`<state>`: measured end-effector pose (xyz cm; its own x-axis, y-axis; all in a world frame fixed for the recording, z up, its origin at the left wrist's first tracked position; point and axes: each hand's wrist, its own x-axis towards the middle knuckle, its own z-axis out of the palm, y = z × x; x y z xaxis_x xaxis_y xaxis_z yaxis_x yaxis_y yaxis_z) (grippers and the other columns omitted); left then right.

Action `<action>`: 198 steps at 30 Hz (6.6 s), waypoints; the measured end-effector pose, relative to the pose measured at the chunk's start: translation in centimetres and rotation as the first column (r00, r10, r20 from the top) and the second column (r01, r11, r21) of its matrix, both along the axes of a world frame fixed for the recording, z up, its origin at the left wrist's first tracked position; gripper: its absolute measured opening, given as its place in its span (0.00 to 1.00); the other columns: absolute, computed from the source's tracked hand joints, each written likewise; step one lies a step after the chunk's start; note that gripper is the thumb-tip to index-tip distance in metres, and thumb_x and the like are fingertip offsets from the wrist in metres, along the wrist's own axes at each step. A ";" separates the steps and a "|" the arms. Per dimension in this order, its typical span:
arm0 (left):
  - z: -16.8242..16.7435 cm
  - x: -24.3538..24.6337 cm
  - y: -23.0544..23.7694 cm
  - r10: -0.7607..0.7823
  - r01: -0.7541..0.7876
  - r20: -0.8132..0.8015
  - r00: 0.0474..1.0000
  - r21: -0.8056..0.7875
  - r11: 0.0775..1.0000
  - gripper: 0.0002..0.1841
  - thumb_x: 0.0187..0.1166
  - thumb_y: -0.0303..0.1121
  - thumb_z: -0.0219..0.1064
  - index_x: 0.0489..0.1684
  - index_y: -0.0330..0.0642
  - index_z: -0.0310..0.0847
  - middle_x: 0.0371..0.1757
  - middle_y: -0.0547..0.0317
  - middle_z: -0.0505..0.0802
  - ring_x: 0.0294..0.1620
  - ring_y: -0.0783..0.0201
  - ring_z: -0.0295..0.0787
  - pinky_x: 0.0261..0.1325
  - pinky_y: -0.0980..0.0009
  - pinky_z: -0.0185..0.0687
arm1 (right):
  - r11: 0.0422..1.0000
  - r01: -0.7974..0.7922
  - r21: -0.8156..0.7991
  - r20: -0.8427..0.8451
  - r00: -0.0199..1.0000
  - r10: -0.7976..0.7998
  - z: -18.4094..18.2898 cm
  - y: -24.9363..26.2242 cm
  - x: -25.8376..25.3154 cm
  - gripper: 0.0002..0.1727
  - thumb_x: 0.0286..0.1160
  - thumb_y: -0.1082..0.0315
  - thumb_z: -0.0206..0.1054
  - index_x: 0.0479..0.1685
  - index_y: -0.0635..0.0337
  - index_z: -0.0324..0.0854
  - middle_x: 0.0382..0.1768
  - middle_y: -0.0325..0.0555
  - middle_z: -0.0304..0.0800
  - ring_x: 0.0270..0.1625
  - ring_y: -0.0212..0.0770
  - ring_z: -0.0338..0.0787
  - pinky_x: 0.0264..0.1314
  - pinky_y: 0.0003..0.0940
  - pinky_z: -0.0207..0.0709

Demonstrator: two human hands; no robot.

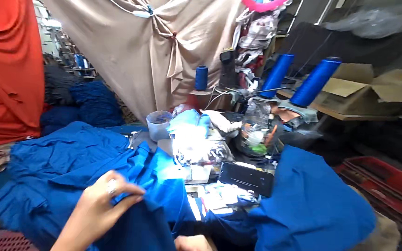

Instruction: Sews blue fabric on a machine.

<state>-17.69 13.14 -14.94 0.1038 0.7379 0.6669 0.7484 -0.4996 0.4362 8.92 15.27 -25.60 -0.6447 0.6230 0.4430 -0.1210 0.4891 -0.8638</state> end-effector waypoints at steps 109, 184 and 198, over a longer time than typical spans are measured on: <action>-1.1 -9.9 3.3 0.666 -0.666 0.038 0.745 0.084 0.741 0.29 0.81 0.40 0.66 0.74 0.27 0.71 0.77 0.25 0.76 0.82 0.30 0.68 0.83 0.35 0.62 | 0.619 0.183 -0.764 -0.080 0.925 -0.372 -10.3 7.8 -2.9 0.17 0.72 0.77 0.72 0.60 0.71 0.82 0.46 0.55 0.93 0.47 0.44 0.94 0.49 0.40 0.90; -11.4 9.3 9.0 0.121 -0.141 -0.280 0.952 -0.052 0.989 0.09 0.73 0.31 0.71 0.26 0.36 0.90 0.29 0.47 0.93 0.32 0.50 0.95 0.34 0.50 0.91 | 0.741 0.346 -0.576 0.099 0.929 -0.357 -7.2 11.7 -2.1 0.06 0.74 0.70 0.71 0.29 0.61 0.87 0.20 0.30 0.82 0.22 0.22 0.76 0.31 0.21 0.73; -5.8 10.3 14.8 0.132 -0.308 -0.303 0.944 -0.666 0.679 0.18 0.87 0.43 0.61 0.60 0.43 0.91 0.65 0.46 0.91 0.72 0.46 0.84 0.75 0.45 0.74 | 0.695 0.493 -0.524 0.196 0.864 -0.464 -4.7 13.8 -2.9 0.09 0.79 0.68 0.71 0.35 0.65 0.89 0.22 0.36 0.82 0.20 0.23 0.73 0.24 0.21 0.69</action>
<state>-7.35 27.96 -20.77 -0.0507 0.9964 -0.0680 0.9120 0.0739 0.4036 5.99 29.03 -30.35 -0.2024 0.9756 -0.0852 0.0438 -0.0779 -0.9960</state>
